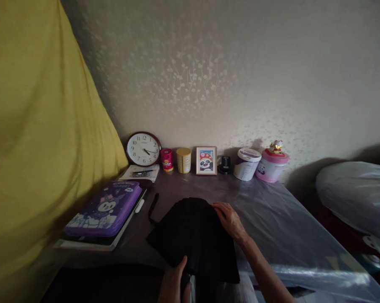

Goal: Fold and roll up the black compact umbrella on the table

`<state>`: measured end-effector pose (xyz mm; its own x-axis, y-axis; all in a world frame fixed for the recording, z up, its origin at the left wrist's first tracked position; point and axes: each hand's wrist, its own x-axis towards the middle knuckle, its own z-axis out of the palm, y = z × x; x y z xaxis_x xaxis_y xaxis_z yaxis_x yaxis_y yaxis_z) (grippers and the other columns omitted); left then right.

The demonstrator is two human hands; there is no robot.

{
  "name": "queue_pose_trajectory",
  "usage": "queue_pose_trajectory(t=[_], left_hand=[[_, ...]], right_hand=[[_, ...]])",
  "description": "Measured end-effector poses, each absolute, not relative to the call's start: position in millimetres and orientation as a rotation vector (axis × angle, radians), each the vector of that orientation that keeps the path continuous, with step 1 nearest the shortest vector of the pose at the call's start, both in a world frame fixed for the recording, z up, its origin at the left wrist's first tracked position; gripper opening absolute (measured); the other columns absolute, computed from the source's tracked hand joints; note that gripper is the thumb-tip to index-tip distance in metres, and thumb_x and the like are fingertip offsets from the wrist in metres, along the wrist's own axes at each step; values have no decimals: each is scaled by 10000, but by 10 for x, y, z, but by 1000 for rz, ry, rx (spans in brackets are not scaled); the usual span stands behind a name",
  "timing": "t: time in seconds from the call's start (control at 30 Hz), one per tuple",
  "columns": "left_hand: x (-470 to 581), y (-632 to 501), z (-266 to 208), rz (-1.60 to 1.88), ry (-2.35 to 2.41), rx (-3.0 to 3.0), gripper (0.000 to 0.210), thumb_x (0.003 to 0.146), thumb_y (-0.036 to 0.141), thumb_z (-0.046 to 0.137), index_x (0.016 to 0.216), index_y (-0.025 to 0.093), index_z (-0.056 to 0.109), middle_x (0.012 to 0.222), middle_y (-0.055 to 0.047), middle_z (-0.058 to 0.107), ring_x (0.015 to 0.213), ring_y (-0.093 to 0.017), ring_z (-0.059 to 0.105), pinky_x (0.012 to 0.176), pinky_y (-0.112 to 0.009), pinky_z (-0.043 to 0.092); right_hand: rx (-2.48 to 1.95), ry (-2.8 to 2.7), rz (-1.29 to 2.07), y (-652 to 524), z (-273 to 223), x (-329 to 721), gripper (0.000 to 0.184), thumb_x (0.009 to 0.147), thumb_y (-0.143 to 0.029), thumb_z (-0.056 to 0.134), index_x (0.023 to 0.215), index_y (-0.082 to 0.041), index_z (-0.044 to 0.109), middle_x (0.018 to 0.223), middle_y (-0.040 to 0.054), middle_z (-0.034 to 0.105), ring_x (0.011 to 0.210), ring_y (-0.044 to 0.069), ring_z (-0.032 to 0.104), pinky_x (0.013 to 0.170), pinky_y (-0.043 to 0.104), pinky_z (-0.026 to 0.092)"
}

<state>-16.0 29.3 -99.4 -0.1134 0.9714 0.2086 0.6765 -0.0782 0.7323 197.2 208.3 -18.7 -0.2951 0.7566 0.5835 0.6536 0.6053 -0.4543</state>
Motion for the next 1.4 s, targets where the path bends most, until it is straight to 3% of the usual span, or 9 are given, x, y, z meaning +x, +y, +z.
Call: queue_pose_trajectory(t=[0.2,0.63,0.97,1.17,1.4], left_hand=[[-171,278,-984,1100,1768,1778,432,880,262,348,1280,174,483,1263,-100,599,1162,-188,564,957,-335,470],[-165,275,-1113,1217,1741,1767,412,900,265,348,1305,235,423,1294,-48,574,1193,-181,539,987,-340,453],[-208,290,-1048,1176,1652,1728,415,910,287,311,1305,196,399,1316,-84,552,1229,-180,503,1018,-349,421],[-225,293,-954,1154,1621,1607,425,899,329,324,1296,216,424,1317,-63,555,1230,-179,502,1023,-337,410],[-259,305,-975,1158,1588,1621,440,887,324,357,1285,154,441,1311,-109,560,1227,-184,505,1030,-323,395]], right_hand=[[-1169,-2029,108,1736,-332,2432,252,896,-195,425,1016,-249,641,1044,66,678,954,209,644,822,378,551],[-1115,-2148,202,1293,-371,2423,271,906,-164,420,1030,-260,641,1295,79,550,1093,197,601,892,332,545],[-1083,-2139,348,1226,-128,2300,180,926,-208,417,890,-249,590,1263,70,580,1038,185,634,873,301,531],[-990,-2010,326,1369,17,2147,112,932,-203,405,960,-247,504,1186,89,609,1025,179,626,863,327,516],[-845,-2001,262,1659,202,1613,124,928,-160,400,989,-239,474,1201,100,575,1043,174,602,867,336,506]])
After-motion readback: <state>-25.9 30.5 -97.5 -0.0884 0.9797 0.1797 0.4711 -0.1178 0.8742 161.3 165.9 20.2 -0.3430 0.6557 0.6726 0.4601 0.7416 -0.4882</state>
